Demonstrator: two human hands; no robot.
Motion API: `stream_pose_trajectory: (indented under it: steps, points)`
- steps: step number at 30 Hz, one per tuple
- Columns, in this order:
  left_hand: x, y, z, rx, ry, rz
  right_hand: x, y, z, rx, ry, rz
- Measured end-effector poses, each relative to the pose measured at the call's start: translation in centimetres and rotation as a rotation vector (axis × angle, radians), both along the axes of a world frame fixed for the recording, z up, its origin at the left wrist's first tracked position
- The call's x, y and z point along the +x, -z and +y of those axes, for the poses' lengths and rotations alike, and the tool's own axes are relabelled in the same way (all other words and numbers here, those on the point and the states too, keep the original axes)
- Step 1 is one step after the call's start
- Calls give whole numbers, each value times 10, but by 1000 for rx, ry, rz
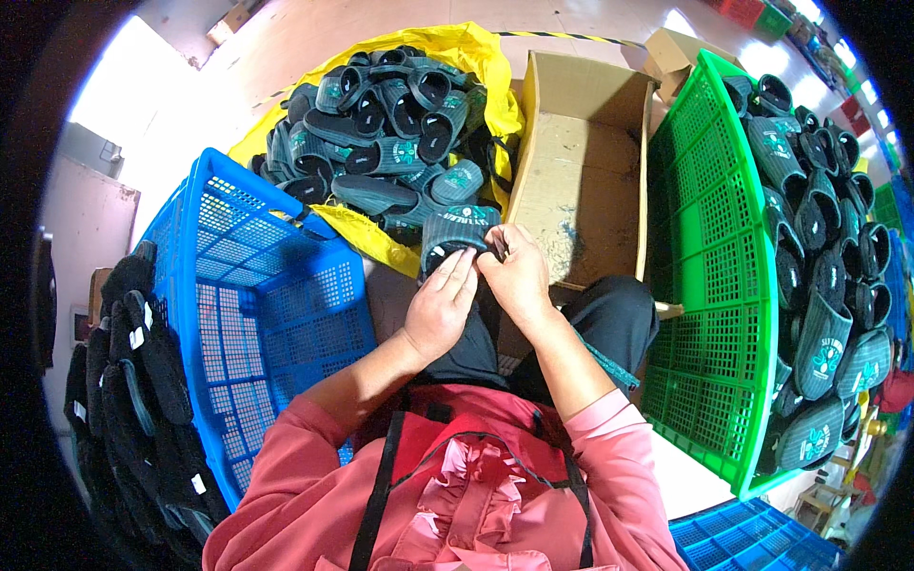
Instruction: The person sits on the floor and repeatedly picks up black slipper uppers and teal slipper soles, presses them together by hand, and places the assembled slippers into a yellow bag. The person handles the items one at a time and continues the process across multiple units.
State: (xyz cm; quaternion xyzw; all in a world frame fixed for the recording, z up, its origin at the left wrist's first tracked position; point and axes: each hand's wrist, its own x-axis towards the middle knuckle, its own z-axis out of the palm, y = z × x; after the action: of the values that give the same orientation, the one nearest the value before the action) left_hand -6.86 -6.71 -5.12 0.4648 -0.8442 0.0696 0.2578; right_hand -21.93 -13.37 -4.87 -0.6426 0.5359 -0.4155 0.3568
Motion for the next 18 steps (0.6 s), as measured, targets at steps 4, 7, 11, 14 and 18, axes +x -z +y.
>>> stream_pose_trajectory:
  steps: [4, 7, 11, 14, 18]
  points:
    - [-5, -1, -1, -10, -43, -37, 5, -5, -1, -53, 22, 12]
    - [-7, -2, -1, -21, -39, -60, 8, -8, -2, -143, 18, -30]
    - [-6, 4, 0, 39, -62, -58, 9, -11, -6, -152, -25, -2]
    - [-8, 7, -3, 48, -70, -114, 7, -5, -15, -99, -39, 31]
    - [-6, 10, -7, 30, -54, -168, -2, -1, -26, 69, -106, -46]
